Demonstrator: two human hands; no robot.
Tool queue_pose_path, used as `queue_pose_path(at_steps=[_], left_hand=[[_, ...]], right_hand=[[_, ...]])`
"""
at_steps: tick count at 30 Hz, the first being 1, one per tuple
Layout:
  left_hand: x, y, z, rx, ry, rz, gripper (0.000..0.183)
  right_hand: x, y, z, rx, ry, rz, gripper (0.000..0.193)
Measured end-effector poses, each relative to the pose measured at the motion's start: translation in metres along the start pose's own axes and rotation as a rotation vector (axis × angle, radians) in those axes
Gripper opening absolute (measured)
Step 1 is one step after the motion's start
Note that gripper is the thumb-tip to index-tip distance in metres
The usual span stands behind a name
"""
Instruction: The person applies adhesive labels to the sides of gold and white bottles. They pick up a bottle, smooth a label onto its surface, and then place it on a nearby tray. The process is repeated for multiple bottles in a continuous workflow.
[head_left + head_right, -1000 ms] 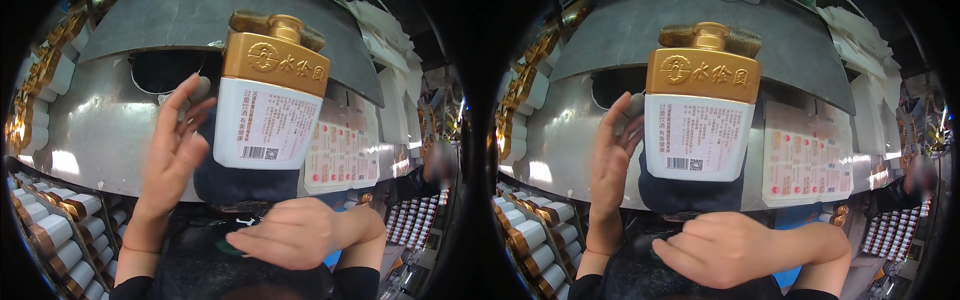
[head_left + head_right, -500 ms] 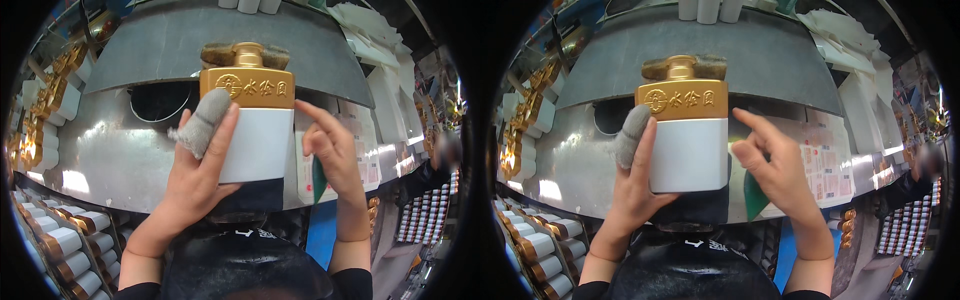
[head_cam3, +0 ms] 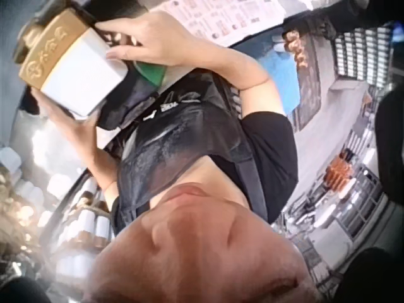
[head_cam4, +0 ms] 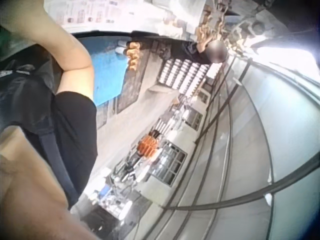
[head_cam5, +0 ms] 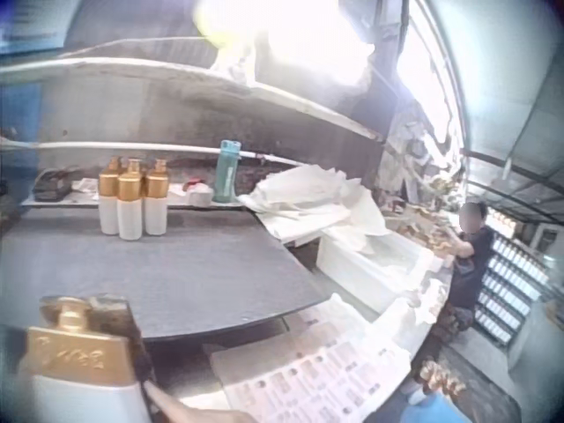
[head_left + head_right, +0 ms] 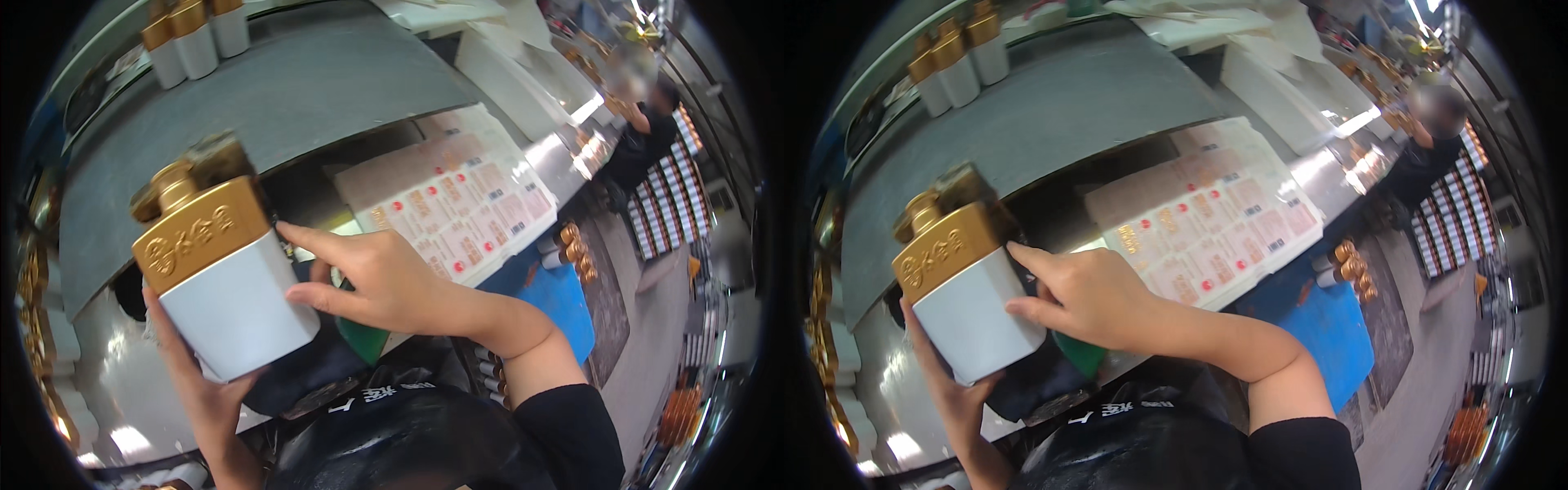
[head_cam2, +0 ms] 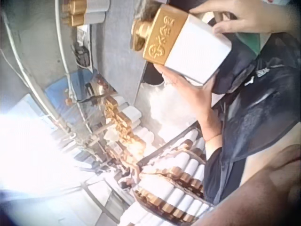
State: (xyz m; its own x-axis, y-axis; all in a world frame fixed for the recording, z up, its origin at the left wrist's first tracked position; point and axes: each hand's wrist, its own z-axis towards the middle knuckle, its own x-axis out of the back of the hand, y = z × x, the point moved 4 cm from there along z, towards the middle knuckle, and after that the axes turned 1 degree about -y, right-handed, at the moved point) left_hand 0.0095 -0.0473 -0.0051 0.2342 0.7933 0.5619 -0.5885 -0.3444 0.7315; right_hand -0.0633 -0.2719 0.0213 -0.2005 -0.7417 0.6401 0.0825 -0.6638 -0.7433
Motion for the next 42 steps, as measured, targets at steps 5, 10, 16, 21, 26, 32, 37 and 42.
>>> queue_pose_path(at_steps=[5,10,16,21,26,32,37,42], left_hand=[[0.041,-0.028,-0.004,0.152,0.261,-0.167,0.051],[0.062,-0.069,-0.012,0.226,0.394,-0.354,0.037],[0.070,-0.061,0.001,0.169,0.284,-0.175,0.039],[0.049,-0.031,0.018,0.162,0.356,-0.246,0.045],[0.041,-0.021,0.025,0.271,0.479,-0.087,0.044],[0.038,-0.026,0.028,0.295,0.532,-0.136,0.042],[0.040,-0.029,0.023,0.290,0.540,-0.144,0.039],[0.042,-0.038,0.019,0.252,0.482,-0.127,0.037]], right_hand=[[0.056,0.079,-0.044,-0.239,0.117,-0.071,0.020],[0.144,0.169,-0.097,-0.503,0.302,-0.349,0.024],[0.161,0.201,-0.060,-0.362,0.118,-0.415,0.027],[0.140,0.219,-0.023,-0.159,-0.037,-0.745,0.018],[0.124,0.222,0.001,-0.099,-0.177,-0.712,0.017],[0.142,0.241,0.041,-0.004,-0.180,-0.626,0.022],[0.132,0.246,0.063,-0.079,-0.341,-0.573,0.029],[0.129,0.236,0.073,-0.308,-0.502,-0.553,0.038]])
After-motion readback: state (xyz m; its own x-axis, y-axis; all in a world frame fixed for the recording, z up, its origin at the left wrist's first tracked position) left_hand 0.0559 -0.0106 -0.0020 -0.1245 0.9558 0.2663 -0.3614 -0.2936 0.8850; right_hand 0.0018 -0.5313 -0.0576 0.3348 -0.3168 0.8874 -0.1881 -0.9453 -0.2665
